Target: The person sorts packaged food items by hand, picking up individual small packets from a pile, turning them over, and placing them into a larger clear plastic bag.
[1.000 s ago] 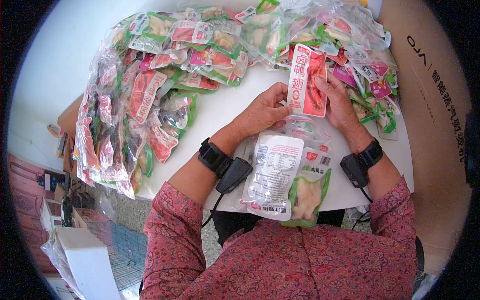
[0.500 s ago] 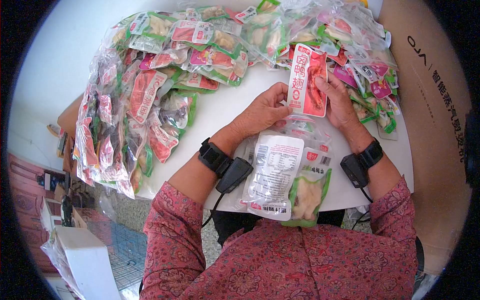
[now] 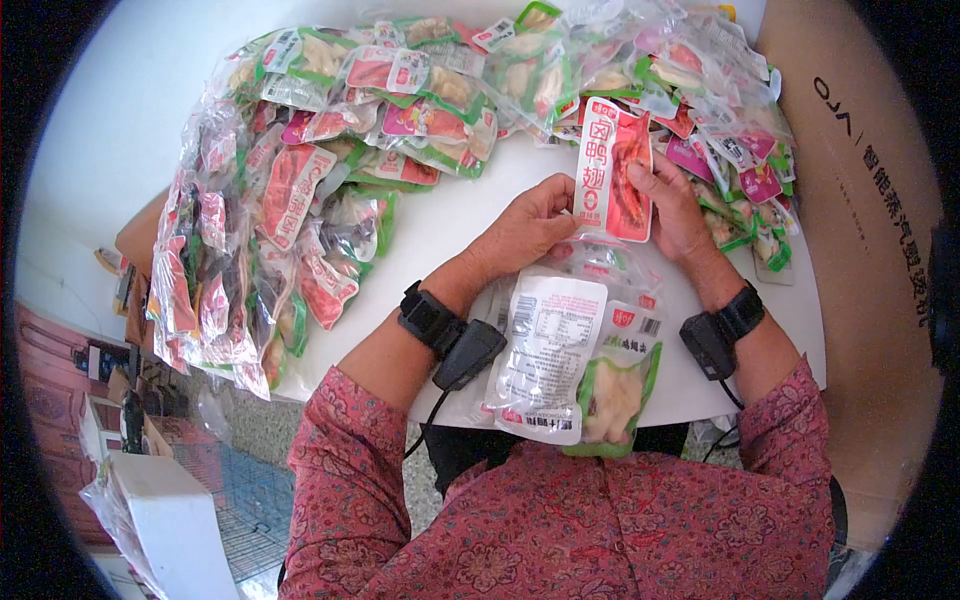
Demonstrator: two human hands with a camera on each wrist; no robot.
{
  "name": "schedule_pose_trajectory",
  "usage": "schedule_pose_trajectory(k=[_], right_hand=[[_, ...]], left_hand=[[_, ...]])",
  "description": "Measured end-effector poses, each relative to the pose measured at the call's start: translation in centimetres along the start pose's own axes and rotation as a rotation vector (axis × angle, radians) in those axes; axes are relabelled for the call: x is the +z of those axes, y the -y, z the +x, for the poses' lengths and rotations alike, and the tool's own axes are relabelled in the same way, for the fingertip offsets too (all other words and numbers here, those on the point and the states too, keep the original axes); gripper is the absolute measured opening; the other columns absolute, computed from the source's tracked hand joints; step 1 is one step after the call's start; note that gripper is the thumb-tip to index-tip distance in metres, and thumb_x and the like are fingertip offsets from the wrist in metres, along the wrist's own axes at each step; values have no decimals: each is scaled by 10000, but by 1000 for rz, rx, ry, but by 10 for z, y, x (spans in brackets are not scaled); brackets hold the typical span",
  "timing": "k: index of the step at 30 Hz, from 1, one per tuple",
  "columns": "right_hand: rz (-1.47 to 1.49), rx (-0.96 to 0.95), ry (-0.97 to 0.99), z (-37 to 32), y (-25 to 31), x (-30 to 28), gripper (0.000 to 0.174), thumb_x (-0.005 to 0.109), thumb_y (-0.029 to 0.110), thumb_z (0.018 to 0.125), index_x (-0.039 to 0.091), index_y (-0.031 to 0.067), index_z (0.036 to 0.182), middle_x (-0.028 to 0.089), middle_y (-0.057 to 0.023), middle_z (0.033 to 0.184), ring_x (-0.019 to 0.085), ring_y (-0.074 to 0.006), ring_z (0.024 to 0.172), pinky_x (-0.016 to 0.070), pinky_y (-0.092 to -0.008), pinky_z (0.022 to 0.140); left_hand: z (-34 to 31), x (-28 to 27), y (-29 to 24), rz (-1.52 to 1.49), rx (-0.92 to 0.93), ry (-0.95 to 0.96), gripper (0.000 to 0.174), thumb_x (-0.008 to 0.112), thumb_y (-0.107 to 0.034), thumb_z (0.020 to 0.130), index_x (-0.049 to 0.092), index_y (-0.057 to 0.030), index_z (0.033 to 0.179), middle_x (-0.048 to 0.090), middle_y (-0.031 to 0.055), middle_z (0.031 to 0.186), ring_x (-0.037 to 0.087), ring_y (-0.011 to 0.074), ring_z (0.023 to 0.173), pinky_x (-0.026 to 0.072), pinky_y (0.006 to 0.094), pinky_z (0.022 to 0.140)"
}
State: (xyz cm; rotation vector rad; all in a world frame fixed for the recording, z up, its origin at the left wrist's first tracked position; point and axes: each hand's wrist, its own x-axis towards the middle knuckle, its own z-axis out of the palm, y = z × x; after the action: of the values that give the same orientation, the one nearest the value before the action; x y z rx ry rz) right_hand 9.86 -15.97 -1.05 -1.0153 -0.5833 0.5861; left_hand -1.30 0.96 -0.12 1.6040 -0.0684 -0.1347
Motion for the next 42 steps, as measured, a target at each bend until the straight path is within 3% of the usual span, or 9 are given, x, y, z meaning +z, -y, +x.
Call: schedule_pose_trajectory(k=[3, 10, 16, 18, 21, 28, 30, 33, 42], right_hand=[[2, -4, -24, -1, -1, 2, 338, 560, 171, 840, 485, 16, 1131, 572, -62, 1031, 575, -135, 903, 487, -278, 793], [-44, -3, 15, 0, 2, 1, 348, 551, 176, 846, 475, 10, 1142, 569, -67, 1041, 572, -142, 916, 478, -282, 803], [-54, -15, 29, -3, 4, 5, 350, 546, 179, 847, 476, 11, 1146, 568, -68, 1045, 569, -139, 916, 473, -279, 811], [-50, -10, 8, -2, 2, 3, 347, 544, 188, 849, 481, 12, 1142, 571, -69, 1040, 568, -136, 916, 473, -275, 805], [-159, 17, 32, -4, 1, 2, 344, 542, 194, 853, 484, 10, 1138, 574, -69, 1031, 570, -134, 911, 476, -270, 791], [-59, 44, 61, -8, 7, 12, 356, 509, 260, 873, 492, 2, 1118, 579, -74, 1013, 578, -129, 882, 475, -259, 775], [-93, 51, 37, -8, 6, 11, 360, 494, 275, 880, 495, -2, 1108, 582, -78, 1002, 581, -126, 873, 476, -255, 773], [-101, 52, 67, -8, 7, 10, 351, 494, 264, 880, 494, -3, 1108, 586, -78, 992, 584, -125, 863, 478, -255, 768], [-87, 56, 70, -7, 6, 10, 334, 491, 250, 881, 497, 0, 1103, 591, -75, 981, 588, -125, 856, 482, -252, 758]], left_hand=[[1, -1, 1, 0, -15, -14, 216, 544, -188, 854, 471, -82, 1028, 509, -30, 793, 464, 29, 624, 435, 171, 530], [8, -3, 13, -54, 77, -1, 218, 544, -174, 852, 471, -76, 1033, 505, -25, 779, 459, 32, 613, 428, 174, 514], [1, 0, 2, 18, 32, -10, 214, 549, -155, 848, 469, -72, 1028, 493, -26, 748, 446, 34, 571, 406, 175, 496], [1, 0, 2, 4, -18, 1, 238, 510, -155, 875, 458, -82, 1096, 525, -40, 805, 434, 16, 589, 372, 163, 504], [1, 3, 0, -57, 22, -27, 178, 491, -179, 886, 478, -76, 1030, 492, -32, 728, 441, 35, 556, 396, 178, 486], [0, 2, 1, -143, 0, 0, 169, 450, -179, 908, 497, -71, 1029, 498, -34, 736, 420, 38, 537, 389, 174, 487], [1, 1, 2, -115, -10, 16, 231, 465, -189, 905, 477, -100, 1118, 527, -59, 800, 411, 10, 561, 367, 155, 495], [0, 2, 1, -110, -1, 13, 182, 439, -146, 904, 497, -72, 1060, 500, -38, 746, 418, 35, 550, 387, 172, 499], [-3, 2, -3, -143, -13, 37, 199, 438, -132, 898, 490, -79, 1083, 508, -38, 769, 424, 32, 563, 390, 174, 504]])
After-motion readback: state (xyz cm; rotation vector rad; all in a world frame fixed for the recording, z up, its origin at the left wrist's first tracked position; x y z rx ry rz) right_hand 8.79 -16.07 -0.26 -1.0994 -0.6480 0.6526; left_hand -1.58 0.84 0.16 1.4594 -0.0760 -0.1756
